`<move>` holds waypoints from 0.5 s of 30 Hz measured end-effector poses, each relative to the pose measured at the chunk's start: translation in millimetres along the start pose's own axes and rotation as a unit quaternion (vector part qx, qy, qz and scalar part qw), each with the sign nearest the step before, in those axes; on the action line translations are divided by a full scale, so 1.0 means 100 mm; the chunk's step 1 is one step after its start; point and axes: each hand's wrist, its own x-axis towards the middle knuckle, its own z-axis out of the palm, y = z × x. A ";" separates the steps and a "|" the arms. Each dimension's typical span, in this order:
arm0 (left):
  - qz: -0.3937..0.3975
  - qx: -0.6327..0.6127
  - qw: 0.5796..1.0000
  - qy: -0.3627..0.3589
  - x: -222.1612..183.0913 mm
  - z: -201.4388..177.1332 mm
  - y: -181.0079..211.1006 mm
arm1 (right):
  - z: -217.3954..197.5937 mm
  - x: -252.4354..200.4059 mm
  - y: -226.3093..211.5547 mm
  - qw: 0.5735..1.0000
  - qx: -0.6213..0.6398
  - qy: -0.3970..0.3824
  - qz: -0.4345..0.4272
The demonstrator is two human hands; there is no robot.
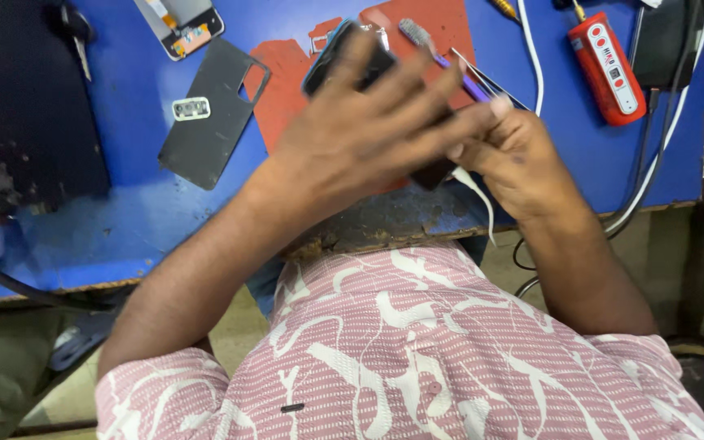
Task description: The person handles multiple smartphones and a loose motherboard on a cluttered workbench. They connect a charging cable to a phone, use a metal tool to pry at the device's edge, and repeatedly pick up and inspect the phones and the motherboard. The person also handles a phone screen component and a power bank.
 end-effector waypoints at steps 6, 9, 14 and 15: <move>-0.356 -0.316 0.875 0.087 -0.18 0.08 -0.04 | -0.11 -0.05 -0.10 0.998 0.050 0.015 -0.035; -0.420 -0.618 0.658 0.093 -0.11 0.33 0.09 | -0.06 -0.05 -0.09 0.997 0.045 0.028 -0.051; -0.429 -0.711 0.552 0.073 0.01 0.47 0.24 | 0.02 -0.01 -0.07 0.998 0.026 0.033 -0.038; -0.439 -0.710 0.546 0.070 0.03 0.47 0.24 | 0.03 -0.01 -0.08 0.999 0.024 0.037 -0.029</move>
